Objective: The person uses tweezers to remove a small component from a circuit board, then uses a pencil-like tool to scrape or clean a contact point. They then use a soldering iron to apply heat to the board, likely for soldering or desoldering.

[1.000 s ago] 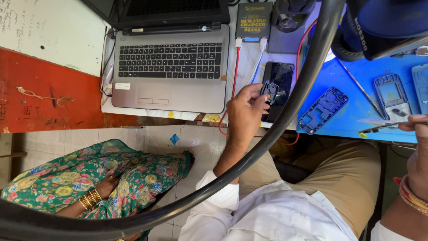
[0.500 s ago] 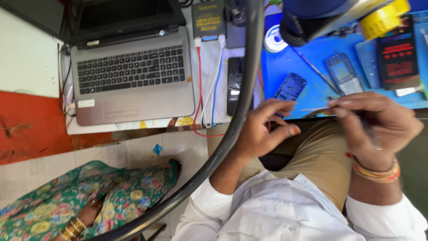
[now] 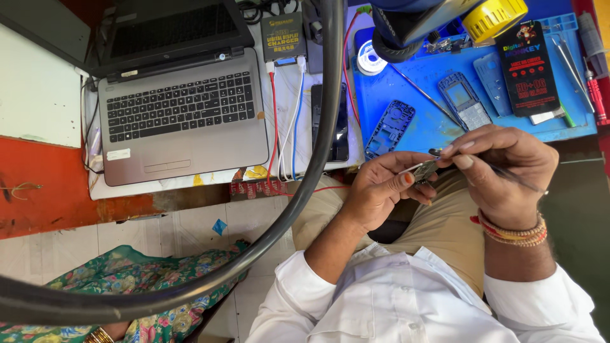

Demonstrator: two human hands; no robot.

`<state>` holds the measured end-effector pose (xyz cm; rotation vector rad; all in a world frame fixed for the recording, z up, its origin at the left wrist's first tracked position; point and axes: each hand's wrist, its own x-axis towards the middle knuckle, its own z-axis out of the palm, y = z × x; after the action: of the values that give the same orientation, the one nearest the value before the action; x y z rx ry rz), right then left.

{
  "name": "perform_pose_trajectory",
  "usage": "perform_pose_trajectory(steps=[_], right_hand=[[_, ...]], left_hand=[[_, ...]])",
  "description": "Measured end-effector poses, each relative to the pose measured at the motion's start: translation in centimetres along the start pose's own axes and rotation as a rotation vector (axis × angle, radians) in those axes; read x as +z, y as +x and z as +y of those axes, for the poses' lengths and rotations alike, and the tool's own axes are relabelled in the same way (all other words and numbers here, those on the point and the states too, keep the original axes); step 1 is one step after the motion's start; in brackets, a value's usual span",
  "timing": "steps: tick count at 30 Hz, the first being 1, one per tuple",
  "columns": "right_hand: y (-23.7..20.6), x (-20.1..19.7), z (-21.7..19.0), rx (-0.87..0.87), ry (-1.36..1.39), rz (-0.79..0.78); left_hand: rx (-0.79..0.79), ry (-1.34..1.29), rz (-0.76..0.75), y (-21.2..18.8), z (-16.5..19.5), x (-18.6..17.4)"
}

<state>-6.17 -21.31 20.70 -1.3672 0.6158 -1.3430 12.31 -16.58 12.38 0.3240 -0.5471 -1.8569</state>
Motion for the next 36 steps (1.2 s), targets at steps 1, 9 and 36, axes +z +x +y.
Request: perform_pose_trajectory(steps=[1,9,36], right_hand=[[-0.1,0.0,-0.1,0.016,0.020,0.003],[-0.1,-2.0,-0.5,0.080,-0.402,0.126],[3.5,-8.3,2.7,0.093,-1.570,0.208]], left_hand=[[-0.013,0.022,-0.003,-0.1,-0.2,0.0],[-0.038,-0.138,-0.038,-1.2,-2.8,0.2],[0.286,0.035,0.192,-9.2,1.5,-1.9]])
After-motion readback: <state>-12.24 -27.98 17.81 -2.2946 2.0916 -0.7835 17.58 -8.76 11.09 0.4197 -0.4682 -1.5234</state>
